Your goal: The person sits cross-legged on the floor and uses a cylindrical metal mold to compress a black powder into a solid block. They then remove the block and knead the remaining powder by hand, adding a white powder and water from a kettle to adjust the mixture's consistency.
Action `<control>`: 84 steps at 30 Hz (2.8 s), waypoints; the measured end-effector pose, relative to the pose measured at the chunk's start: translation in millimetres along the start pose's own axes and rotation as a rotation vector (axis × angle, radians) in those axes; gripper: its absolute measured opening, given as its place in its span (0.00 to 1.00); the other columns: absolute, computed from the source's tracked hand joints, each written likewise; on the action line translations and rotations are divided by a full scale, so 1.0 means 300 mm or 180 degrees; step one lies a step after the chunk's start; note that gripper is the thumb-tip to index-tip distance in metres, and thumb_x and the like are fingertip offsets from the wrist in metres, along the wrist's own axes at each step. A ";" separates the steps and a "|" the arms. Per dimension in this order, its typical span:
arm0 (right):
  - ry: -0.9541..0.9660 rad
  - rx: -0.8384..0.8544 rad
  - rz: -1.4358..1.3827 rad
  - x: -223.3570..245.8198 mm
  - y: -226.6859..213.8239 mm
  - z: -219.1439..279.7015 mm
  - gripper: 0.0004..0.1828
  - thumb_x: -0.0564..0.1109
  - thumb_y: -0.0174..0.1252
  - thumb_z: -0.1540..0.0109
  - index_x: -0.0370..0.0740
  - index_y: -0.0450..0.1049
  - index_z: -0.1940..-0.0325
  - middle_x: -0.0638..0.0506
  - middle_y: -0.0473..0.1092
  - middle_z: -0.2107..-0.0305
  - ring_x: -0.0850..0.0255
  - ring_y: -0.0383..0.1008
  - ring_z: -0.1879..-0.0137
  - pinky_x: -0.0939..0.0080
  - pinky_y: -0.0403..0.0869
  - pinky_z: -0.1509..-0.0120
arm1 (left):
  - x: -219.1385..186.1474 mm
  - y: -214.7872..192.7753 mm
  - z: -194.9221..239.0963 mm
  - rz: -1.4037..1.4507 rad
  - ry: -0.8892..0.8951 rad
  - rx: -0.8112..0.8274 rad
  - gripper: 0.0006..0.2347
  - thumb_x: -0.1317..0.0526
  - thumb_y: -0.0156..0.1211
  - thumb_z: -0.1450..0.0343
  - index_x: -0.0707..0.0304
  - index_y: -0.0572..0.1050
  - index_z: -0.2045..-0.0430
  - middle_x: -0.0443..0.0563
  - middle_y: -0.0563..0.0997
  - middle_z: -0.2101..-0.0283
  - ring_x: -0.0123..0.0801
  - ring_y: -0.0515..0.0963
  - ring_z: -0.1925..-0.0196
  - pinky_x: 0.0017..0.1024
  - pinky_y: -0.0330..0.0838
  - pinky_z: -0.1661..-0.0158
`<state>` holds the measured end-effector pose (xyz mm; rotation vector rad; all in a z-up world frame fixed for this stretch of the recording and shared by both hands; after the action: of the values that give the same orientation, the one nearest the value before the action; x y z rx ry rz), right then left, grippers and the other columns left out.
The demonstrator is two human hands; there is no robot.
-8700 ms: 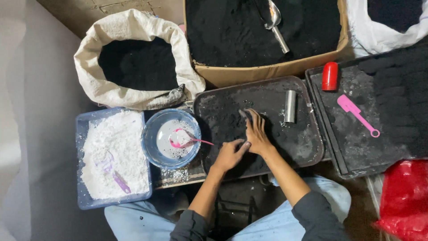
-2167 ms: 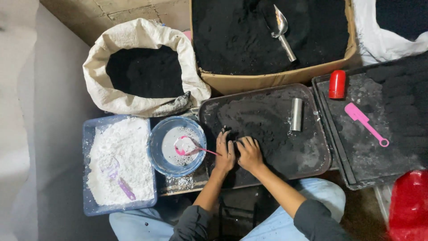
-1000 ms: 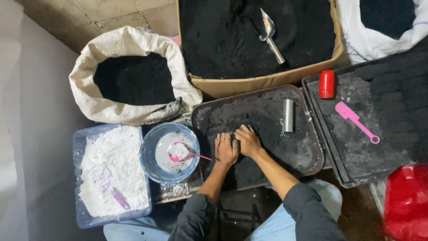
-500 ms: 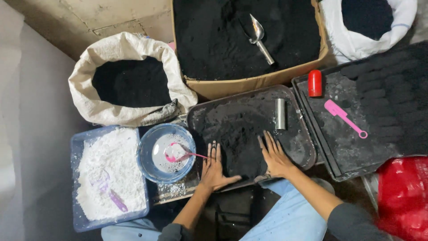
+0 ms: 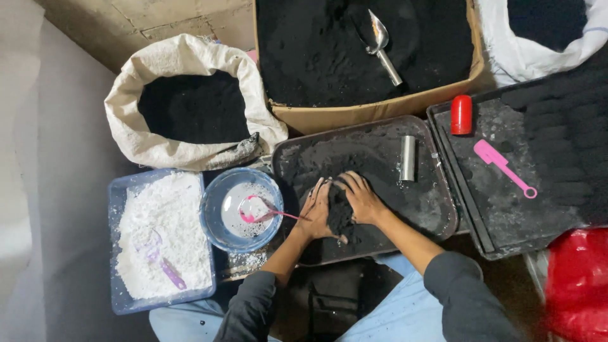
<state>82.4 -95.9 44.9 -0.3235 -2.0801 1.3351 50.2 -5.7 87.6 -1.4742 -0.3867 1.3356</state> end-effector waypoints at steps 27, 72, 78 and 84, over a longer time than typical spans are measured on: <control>0.1784 0.1047 -0.1892 0.013 -0.252 -0.091 0.39 0.52 0.64 0.52 0.38 0.56 0.43 0.32 0.55 0.48 0.36 0.54 0.40 0.41 0.56 0.36 | 0.067 0.024 0.061 0.2835 -0.0293 -0.1389 0.37 0.72 0.49 0.47 0.61 0.43 0.41 0.64 0.52 0.41 0.50 0.50 0.37 0.42 0.42 0.39; 0.2084 -0.0112 -0.0871 0.080 -0.226 -0.081 0.26 0.57 0.52 0.44 0.43 0.64 0.46 0.41 0.60 0.49 0.44 0.54 0.38 0.34 0.53 0.40 | 0.049 0.072 0.089 0.1477 -0.0535 -0.1140 0.29 0.76 0.43 0.40 0.57 0.50 0.43 0.64 0.60 0.43 0.51 0.62 0.42 0.41 0.56 0.43; 0.1488 0.0246 -0.0326 0.040 -0.086 -0.254 0.20 0.57 0.39 0.38 0.46 0.64 0.48 0.47 0.58 0.46 0.53 0.51 0.35 0.40 0.55 0.38 | 0.059 0.109 0.170 0.1308 -0.0462 -0.1652 0.31 0.79 0.44 0.44 0.67 0.50 0.44 0.68 0.58 0.42 0.51 0.60 0.41 0.40 0.56 0.44; 0.0528 0.0594 -0.0857 0.133 -0.018 -0.396 0.20 0.51 0.40 0.39 0.39 0.65 0.48 0.41 0.56 0.43 0.45 0.50 0.35 0.33 0.57 0.42 | 0.090 0.087 0.167 0.1074 -0.1307 -0.1602 0.27 0.67 0.48 0.40 0.61 0.52 0.45 0.61 0.56 0.42 0.50 0.51 0.37 0.54 0.52 0.46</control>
<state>127.1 8.3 98.2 -0.0673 -1.7756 1.2805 5.5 29.3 61.1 -1.7202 -0.8121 1.9208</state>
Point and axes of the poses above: each hand's wrist, its own z-axis away from the middle knuckle, its own y-axis out of the palm, x = y × z, the point moved 8 cm from there along -z, towards the middle knuckle
